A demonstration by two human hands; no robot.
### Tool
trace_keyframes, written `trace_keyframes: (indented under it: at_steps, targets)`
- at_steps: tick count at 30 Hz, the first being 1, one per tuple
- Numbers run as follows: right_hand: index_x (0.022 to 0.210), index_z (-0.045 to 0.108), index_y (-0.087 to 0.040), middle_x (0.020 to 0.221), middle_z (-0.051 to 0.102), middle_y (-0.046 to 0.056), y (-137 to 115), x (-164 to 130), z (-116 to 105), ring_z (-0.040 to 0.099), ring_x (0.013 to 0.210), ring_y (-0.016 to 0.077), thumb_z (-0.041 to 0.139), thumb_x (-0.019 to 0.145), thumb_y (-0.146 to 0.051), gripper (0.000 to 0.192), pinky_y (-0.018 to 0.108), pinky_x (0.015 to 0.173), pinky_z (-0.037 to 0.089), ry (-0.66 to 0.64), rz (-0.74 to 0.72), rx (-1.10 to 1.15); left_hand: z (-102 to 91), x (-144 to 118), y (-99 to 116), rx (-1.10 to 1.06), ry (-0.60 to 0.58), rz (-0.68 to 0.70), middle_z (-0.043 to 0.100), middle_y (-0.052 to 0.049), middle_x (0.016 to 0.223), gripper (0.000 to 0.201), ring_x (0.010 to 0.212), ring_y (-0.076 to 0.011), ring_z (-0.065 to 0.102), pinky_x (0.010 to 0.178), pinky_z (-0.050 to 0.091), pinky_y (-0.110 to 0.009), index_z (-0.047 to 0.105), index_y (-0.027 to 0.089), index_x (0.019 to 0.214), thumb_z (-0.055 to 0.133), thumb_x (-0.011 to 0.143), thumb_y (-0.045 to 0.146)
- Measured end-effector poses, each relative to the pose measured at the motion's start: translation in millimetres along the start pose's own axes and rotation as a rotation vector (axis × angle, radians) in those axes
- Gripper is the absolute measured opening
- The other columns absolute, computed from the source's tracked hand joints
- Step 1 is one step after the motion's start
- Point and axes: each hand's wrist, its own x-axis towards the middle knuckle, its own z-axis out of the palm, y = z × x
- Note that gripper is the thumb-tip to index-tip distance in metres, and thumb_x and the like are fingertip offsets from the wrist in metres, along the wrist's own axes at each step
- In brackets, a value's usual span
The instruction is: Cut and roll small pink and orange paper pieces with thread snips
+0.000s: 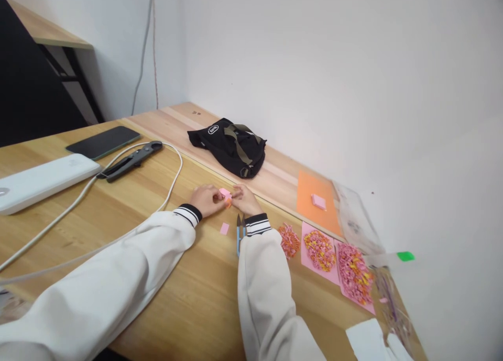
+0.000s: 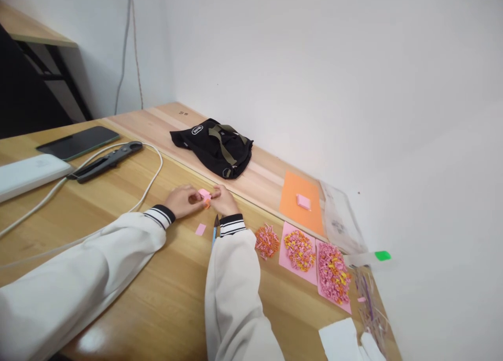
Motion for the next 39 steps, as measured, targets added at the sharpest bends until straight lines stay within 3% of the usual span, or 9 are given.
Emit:
trace_keyframes:
  at_steps: [3, 8, 14, 19, 28, 39]
  targets:
    - [0.106, 0.048, -0.013, 0.064, 0.053, -0.007, 0.5, -1.6, 2.5, 0.050, 0.055, 0.0073, 0.060, 0.055, -0.003, 0.054, 0.022, 0.058, 0.043, -0.082, -0.025, -0.003, 1.9, 0.1, -1.6, 0.025, 0.002, 0.020, 0.063, -0.005, 0.073, 0.032, 0.071, -0.0198, 0.056, 0.063, 0.037, -0.029, 0.061, 0.019, 0.064, 0.057, 0.063, 0.050]
    - [0.106, 0.048, -0.016, 0.061, 0.052, -0.008, -5.0, -3.3, 2.6, 0.050, 0.056, 0.0083, 0.060, 0.057, -0.005, 0.052, 0.022, 0.059, 0.042, -0.094, -0.086, -0.072, 3.0, 1.2, -4.8, 0.005, 0.005, 0.048, 0.062, -0.004, 0.070, 0.031, 0.068, -0.0186, 0.055, 0.062, 0.037, -0.028, 0.060, 0.018, 0.065, 0.059, 0.063, 0.049]
    - [0.105, 0.052, -0.019, 0.069, 0.059, -0.002, -32.7, -17.4, -0.2, 0.055, 0.067, 0.0142, 0.058, 0.065, -0.011, 0.041, 0.026, 0.064, 0.041, -0.114, -0.300, -0.490, 1.4, -1.5, -7.3, -0.223, -0.062, 0.056, 0.059, 0.001, 0.062, 0.028, 0.055, -0.0117, 0.051, 0.055, 0.039, -0.023, 0.060, 0.017, 0.078, 0.058, 0.065, 0.042]
    - [0.105, 0.053, -0.017, 0.089, 0.065, 0.008, -46.1, -26.7, 6.8, 0.059, 0.081, 0.0225, 0.055, 0.071, -0.015, 0.034, 0.030, 0.066, 0.041, -0.131, -0.367, -0.687, -0.8, -3.5, -10.8, -0.174, -0.098, 0.108, 0.059, -0.001, 0.062, 0.019, 0.054, -0.0116, 0.049, 0.055, 0.038, -0.022, 0.063, 0.018, 0.074, 0.052, 0.069, 0.032]
    - [0.071, 0.063, -0.022, 0.075, 0.066, 0.004, -32.0, -23.6, 6.2, 0.060, 0.074, 0.0197, 0.058, 0.068, -0.019, 0.007, 0.027, 0.063, 0.040, -0.125, -0.190, -0.728, -3.9, -1.9, -12.7, -0.133, -0.144, 0.138, 0.057, -0.001, 0.061, 0.025, 0.053, -0.0116, 0.048, 0.055, 0.036, -0.022, 0.066, 0.018, 0.076, 0.049, 0.071, 0.036]
    - [0.069, 0.066, -0.019, 0.071, 0.066, 0.007, -35.3, -22.9, 7.2, 0.059, 0.069, 0.0190, 0.056, 0.075, -0.034, 0.019, 0.027, 0.059, 0.038, -0.095, -0.191, -0.791, -2.9, -0.7, -15.9, -0.139, -0.153, 0.094, 0.052, 0.003, 0.053, 0.026, 0.049, -0.0097, 0.043, 0.050, 0.033, -0.020, 0.065, 0.018, 0.080, 0.052, 0.066, 0.036]
